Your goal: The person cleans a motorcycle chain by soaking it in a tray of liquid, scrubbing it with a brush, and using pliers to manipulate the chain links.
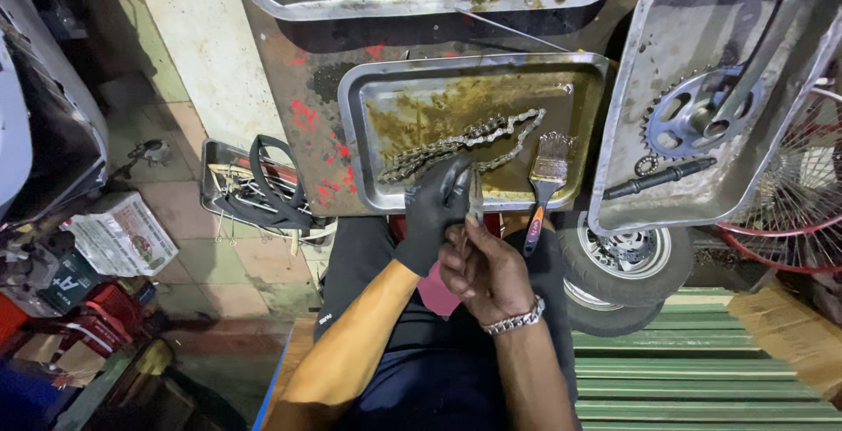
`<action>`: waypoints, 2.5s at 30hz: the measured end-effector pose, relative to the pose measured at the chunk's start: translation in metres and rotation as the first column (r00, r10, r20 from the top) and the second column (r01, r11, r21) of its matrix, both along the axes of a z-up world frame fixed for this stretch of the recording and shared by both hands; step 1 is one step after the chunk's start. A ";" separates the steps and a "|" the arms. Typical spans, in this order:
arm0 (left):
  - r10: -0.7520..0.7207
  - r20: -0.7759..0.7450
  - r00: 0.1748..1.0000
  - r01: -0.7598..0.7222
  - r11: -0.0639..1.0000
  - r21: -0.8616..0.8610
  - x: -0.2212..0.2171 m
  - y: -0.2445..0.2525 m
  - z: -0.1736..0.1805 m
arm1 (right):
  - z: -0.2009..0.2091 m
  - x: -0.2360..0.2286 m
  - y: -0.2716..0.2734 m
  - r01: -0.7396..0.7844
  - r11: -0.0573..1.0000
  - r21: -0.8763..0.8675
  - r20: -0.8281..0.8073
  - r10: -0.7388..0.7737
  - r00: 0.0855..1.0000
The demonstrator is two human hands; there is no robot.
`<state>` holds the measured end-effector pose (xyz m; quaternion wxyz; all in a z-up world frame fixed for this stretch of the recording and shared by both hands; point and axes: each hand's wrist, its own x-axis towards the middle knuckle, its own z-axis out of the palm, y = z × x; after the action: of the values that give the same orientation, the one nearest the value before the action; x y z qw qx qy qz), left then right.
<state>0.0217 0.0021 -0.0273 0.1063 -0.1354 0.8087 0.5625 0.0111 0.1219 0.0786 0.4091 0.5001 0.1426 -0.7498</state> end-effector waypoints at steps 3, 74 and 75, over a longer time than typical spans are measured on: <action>-0.040 -0.076 0.996 0.040 0.999 -0.008 0.009 -0.003 -0.009 | -0.005 0.008 -0.003 0.072 0.997 0.030 0.064 -0.073 0.995; -0.517 -0.527 0.675 0.056 0.748 -0.662 0.015 -0.035 0.019 | -0.052 0.133 0.046 0.145 0.173 0.974 -0.210 0.932 0.297; -0.496 -0.551 0.671 0.038 0.766 -0.642 0.016 -0.033 0.019 | -0.053 0.127 0.044 0.189 0.152 0.970 -0.202 0.939 0.279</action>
<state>0.0381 -0.0312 -0.0081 -0.1657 0.1869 0.9293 0.2720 0.1379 0.1656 0.0253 0.1276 0.0910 0.8723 -0.4631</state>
